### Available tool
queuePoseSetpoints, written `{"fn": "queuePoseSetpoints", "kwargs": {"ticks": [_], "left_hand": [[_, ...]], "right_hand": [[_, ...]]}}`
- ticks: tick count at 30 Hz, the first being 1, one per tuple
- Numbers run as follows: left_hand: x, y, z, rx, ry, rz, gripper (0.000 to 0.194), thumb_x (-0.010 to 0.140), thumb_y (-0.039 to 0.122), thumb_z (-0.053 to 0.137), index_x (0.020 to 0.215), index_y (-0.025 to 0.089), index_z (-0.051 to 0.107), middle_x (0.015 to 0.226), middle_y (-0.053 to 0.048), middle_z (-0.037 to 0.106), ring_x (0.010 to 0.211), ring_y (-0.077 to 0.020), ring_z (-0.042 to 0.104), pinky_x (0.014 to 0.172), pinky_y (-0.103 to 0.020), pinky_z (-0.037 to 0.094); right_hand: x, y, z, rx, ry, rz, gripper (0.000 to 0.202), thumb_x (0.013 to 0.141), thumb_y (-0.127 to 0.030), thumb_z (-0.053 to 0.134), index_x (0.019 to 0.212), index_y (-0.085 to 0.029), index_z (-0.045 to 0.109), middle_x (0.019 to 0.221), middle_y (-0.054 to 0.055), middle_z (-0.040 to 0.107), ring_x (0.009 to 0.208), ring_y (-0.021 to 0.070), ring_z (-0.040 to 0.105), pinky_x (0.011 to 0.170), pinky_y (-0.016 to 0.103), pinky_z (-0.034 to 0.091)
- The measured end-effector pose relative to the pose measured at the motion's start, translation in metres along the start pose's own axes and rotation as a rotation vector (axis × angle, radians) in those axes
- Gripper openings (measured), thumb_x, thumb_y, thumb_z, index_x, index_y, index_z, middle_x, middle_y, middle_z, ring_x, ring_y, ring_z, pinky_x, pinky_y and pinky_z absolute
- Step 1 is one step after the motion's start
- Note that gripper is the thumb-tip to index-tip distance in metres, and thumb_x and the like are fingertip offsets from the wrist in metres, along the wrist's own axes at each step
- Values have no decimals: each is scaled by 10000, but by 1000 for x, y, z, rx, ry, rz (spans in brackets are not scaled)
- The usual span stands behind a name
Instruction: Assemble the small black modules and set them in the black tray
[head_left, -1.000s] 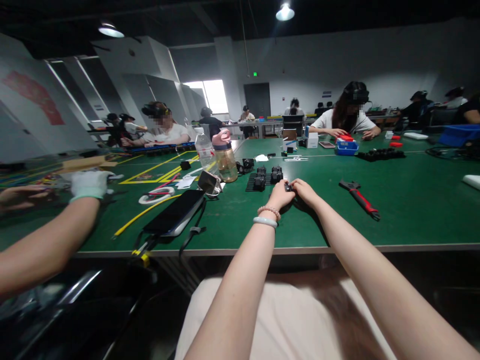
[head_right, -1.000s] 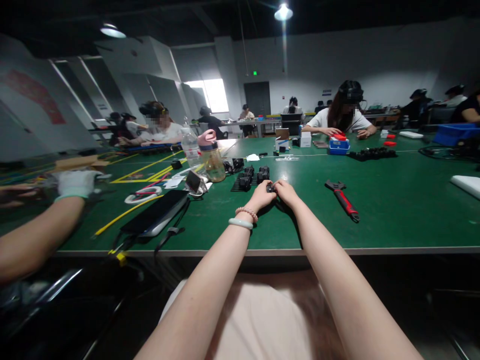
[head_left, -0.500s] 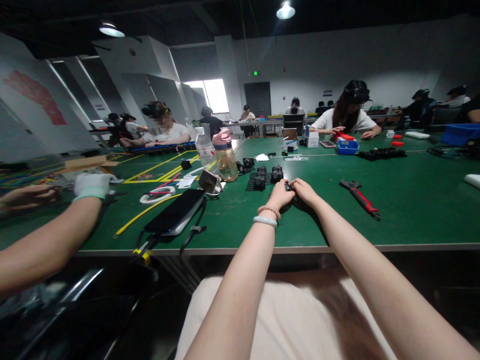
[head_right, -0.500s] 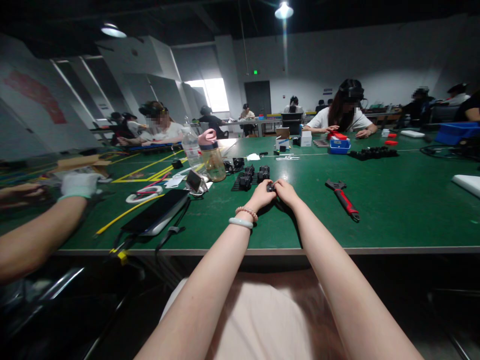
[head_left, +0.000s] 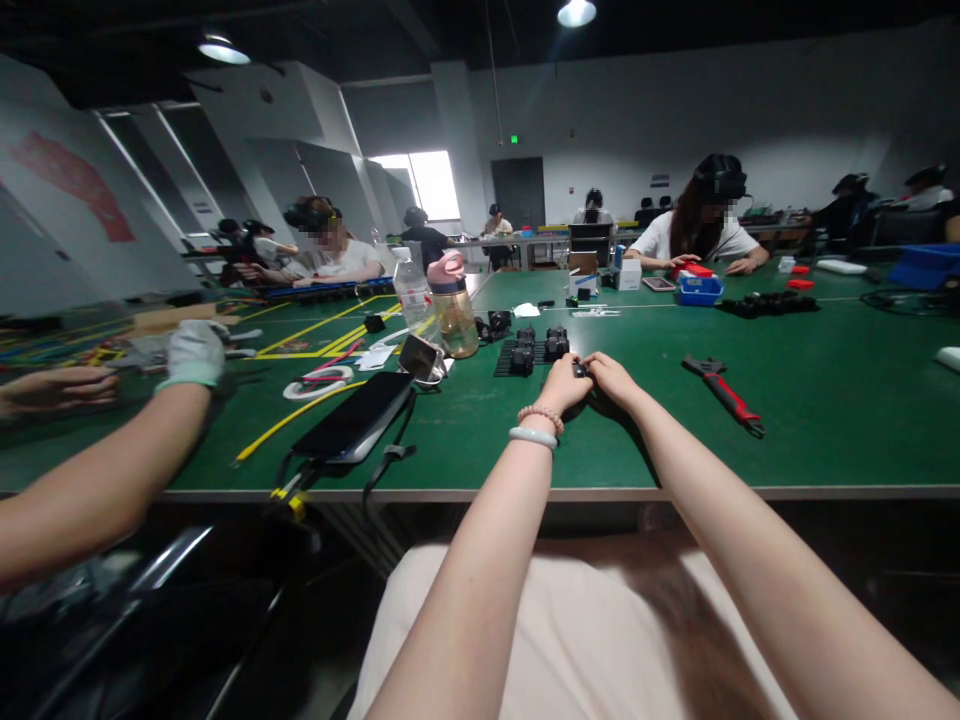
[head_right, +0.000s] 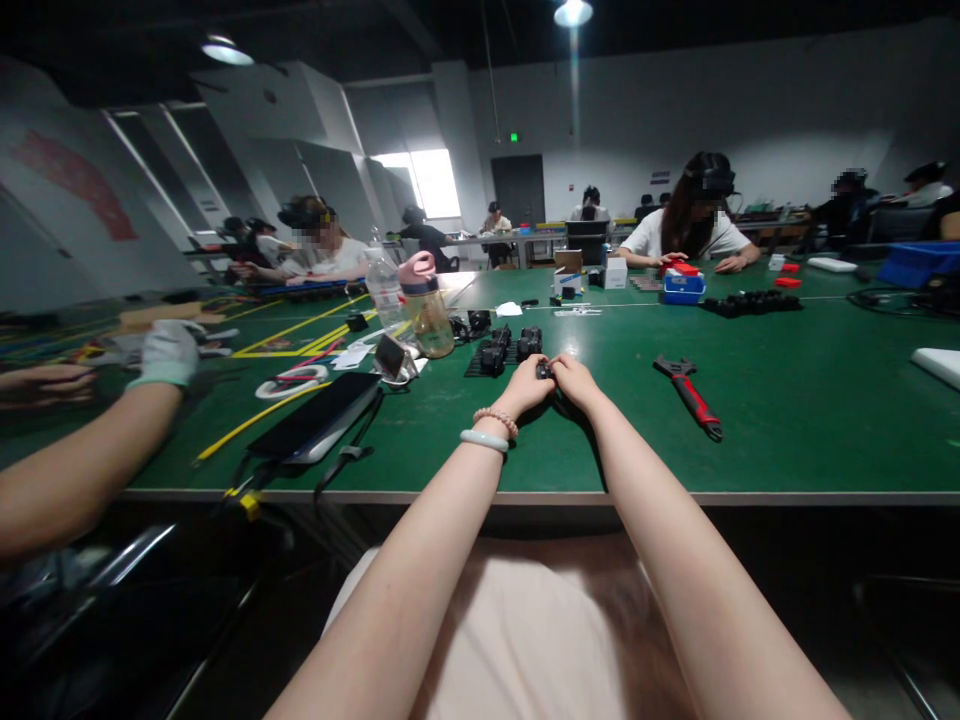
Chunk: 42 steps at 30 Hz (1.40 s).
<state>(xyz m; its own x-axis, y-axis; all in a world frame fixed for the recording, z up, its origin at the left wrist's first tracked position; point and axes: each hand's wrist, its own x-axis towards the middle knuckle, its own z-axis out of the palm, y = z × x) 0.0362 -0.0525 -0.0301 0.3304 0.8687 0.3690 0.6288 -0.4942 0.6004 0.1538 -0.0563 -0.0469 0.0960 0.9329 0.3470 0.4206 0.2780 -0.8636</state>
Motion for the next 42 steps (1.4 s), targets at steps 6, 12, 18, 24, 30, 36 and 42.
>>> {"fn": "queuePoseSetpoints", "kwargs": {"ticks": [6,12,18,24,30,36,42], "left_hand": [[0,0,0,-13,6,13,410,577,177,534,981,144,472,956,-82,546,857,-172,514,742,-253,404],[0,2,0,-49,-6,-5,415,579,177,528,987,141,467,928,-77,556,812,-164,522,703,-255,411],[-2,7,-3,-26,-23,-57,419,580,174,529,991,126,464,926,-81,557,796,-156,520,688,-249,405],[-1,5,-2,-40,-14,-40,406,573,178,530,973,138,470,896,-69,561,768,-152,521,665,-245,406],[-1,7,-1,-43,-23,-84,418,559,160,546,971,134,478,885,-66,566,760,-149,521,656,-237,404],[-1,5,0,-54,-8,-63,417,563,168,535,975,138,476,911,-73,562,772,-149,518,682,-251,403],[0,2,1,-51,0,-38,427,565,178,532,986,132,470,920,-81,555,797,-155,515,694,-250,403]], "right_hand": [[1,2,0,24,3,12,224,669,-240,345,752,-195,548,781,-13,564,752,121,480,723,261,364],[2,2,0,110,8,-38,259,618,-171,358,801,-198,539,813,-23,568,783,117,487,761,265,365],[3,0,-1,116,8,-42,249,608,-165,368,780,-189,548,817,-22,571,789,120,487,776,274,363],[4,5,1,109,-5,-36,224,622,-188,373,761,-196,549,799,-25,569,788,123,486,757,268,365],[4,6,2,100,-8,-41,221,634,-205,372,761,-199,553,786,-28,568,781,121,484,751,263,363],[2,3,1,81,2,-15,212,646,-226,378,752,-203,560,787,-26,570,778,124,485,745,265,366],[2,3,0,58,-2,-16,221,655,-234,374,752,-208,571,795,-22,576,781,131,484,753,278,362]]}}
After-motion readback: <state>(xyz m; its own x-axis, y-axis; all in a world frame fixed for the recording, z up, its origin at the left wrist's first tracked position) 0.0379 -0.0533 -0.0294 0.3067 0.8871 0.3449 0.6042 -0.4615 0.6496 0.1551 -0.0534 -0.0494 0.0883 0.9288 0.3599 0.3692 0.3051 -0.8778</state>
